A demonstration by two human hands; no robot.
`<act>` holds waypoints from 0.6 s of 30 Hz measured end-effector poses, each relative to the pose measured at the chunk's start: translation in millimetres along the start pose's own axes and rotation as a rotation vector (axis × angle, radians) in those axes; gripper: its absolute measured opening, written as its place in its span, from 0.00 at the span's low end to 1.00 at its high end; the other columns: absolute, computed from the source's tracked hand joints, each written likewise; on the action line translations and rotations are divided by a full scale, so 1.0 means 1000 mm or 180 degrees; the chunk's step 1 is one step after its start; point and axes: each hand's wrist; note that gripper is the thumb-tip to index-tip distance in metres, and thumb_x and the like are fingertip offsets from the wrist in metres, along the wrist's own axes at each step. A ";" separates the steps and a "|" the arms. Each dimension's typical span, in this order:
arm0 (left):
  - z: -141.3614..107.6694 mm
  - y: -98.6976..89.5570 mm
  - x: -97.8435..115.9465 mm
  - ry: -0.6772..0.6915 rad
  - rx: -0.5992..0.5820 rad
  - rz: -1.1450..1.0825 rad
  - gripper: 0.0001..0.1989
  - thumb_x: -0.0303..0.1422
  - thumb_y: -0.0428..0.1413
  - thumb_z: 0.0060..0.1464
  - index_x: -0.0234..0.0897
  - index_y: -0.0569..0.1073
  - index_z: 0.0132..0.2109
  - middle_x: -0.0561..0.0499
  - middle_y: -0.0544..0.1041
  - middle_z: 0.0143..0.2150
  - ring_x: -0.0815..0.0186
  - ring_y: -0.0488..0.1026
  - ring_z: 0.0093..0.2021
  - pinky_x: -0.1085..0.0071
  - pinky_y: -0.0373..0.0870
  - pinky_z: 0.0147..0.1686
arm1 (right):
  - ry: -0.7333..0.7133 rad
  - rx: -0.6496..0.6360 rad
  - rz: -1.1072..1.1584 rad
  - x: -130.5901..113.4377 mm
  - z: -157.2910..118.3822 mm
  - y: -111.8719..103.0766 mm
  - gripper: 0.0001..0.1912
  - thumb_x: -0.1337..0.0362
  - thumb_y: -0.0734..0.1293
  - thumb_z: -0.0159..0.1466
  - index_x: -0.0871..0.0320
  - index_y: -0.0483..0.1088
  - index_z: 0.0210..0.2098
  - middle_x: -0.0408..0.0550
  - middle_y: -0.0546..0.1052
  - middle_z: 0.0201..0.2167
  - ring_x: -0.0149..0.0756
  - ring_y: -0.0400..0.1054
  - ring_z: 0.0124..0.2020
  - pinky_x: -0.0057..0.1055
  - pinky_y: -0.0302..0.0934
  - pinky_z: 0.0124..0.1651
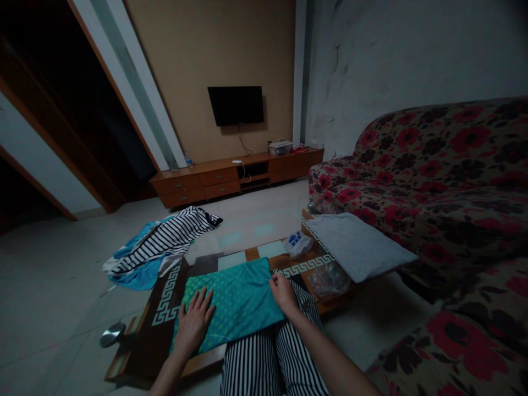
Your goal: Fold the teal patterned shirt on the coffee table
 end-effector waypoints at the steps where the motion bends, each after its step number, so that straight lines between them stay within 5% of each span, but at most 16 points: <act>1: 0.000 0.000 0.000 0.0002 0.0005 -0.0002 0.26 0.43 0.38 0.65 0.47 0.57 0.67 0.51 0.52 0.71 0.55 0.47 0.70 0.46 0.45 0.63 | 0.0080 -0.0004 0.0187 0.002 0.001 0.001 0.15 0.65 0.60 0.65 0.63 0.71 0.48 0.54 0.79 0.40 0.39 0.74 0.42 0.28 0.63 0.44; 5: 0.000 0.000 0.001 0.0002 0.0000 0.0020 0.26 0.42 0.39 0.65 0.46 0.57 0.67 0.50 0.53 0.70 0.55 0.48 0.70 0.46 0.45 0.63 | 0.0065 -0.0013 0.0656 0.007 0.007 0.003 0.23 0.63 0.60 0.65 0.63 0.64 0.59 0.52 0.80 0.38 0.38 0.75 0.40 0.29 0.65 0.43; 9: 0.000 -0.003 0.002 -0.0002 -0.0022 0.0081 0.25 0.42 0.39 0.65 0.46 0.58 0.67 0.51 0.53 0.70 0.55 0.49 0.70 0.47 0.46 0.63 | -0.0376 -0.0158 0.0630 0.005 0.018 0.007 0.17 0.63 0.60 0.65 0.58 0.73 0.50 0.50 0.78 0.47 0.38 0.72 0.49 0.31 0.63 0.51; 18: 0.000 -0.009 0.006 -0.0085 -0.0083 0.0042 0.25 0.42 0.40 0.64 0.47 0.58 0.67 0.51 0.53 0.70 0.56 0.48 0.70 0.48 0.45 0.64 | -0.0422 -0.0339 0.0361 0.000 0.044 0.019 0.14 0.73 0.64 0.60 0.58 0.79 0.42 0.47 0.79 0.45 0.38 0.72 0.49 0.31 0.61 0.55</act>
Point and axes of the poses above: each hand's wrist, its own z-axis towards the middle knuckle, its own y-axis out of the palm, x = y × z
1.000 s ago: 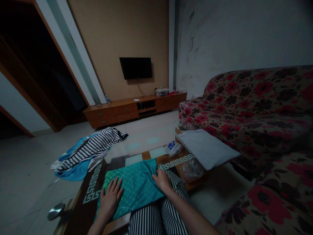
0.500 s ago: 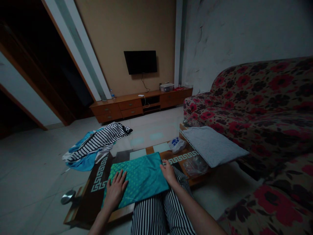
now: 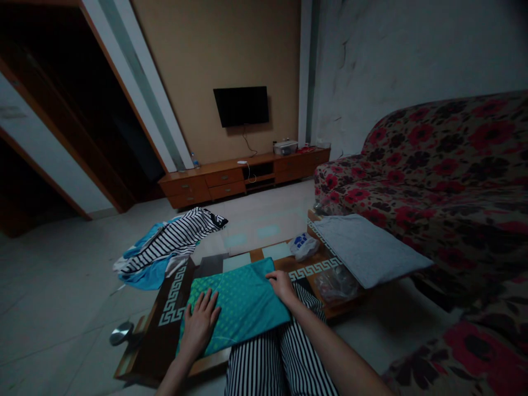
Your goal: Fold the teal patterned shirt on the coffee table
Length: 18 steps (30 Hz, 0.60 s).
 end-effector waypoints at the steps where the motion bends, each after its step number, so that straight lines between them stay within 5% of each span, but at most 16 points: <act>1: 0.001 0.000 0.002 -0.0026 0.0005 -0.0012 0.25 0.42 0.40 0.64 0.47 0.58 0.66 0.51 0.53 0.70 0.56 0.48 0.70 0.47 0.44 0.64 | -0.0013 -0.0008 -0.0034 0.001 0.005 -0.001 0.15 0.73 0.63 0.60 0.57 0.79 0.42 0.47 0.79 0.45 0.38 0.72 0.49 0.32 0.61 0.56; 6: 0.022 0.001 0.026 -0.0226 0.0013 -0.0111 0.26 0.43 0.39 0.65 0.46 0.59 0.66 0.48 0.54 0.70 0.53 0.49 0.69 0.44 0.47 0.62 | -0.0140 -0.0104 -0.0175 0.005 0.052 -0.018 0.16 0.73 0.63 0.60 0.56 0.78 0.43 0.47 0.79 0.46 0.37 0.72 0.50 0.29 0.60 0.57; 10: 0.068 0.000 0.060 -0.0457 0.0040 -0.0133 0.26 0.43 0.38 0.64 0.43 0.61 0.66 0.45 0.54 0.70 0.50 0.50 0.69 0.41 0.49 0.61 | -0.0211 -0.0149 -0.0258 0.016 0.116 -0.041 0.17 0.73 0.64 0.58 0.54 0.78 0.44 0.45 0.78 0.47 0.38 0.71 0.51 0.30 0.60 0.57; 14: 0.147 0.004 0.099 -0.0553 0.0085 -0.0183 0.27 0.43 0.38 0.65 0.41 0.60 0.66 0.43 0.54 0.70 0.49 0.50 0.69 0.39 0.49 0.60 | -0.0207 -0.0081 -0.0309 0.039 0.202 -0.069 0.18 0.73 0.64 0.57 0.55 0.78 0.44 0.44 0.79 0.45 0.38 0.72 0.49 0.28 0.62 0.54; 18: 0.251 0.012 0.148 -0.0539 0.0204 -0.0207 0.26 0.41 0.38 0.65 0.39 0.61 0.66 0.43 0.55 0.70 0.48 0.50 0.69 0.38 0.50 0.60 | -0.0126 0.0082 -0.0340 0.069 0.300 -0.110 0.16 0.71 0.66 0.56 0.53 0.79 0.42 0.42 0.80 0.44 0.37 0.73 0.47 0.26 0.63 0.51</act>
Point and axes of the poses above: each hand's wrist, its own z-axis towards the middle knuckle, its own y-axis out of the palm, x = y × z
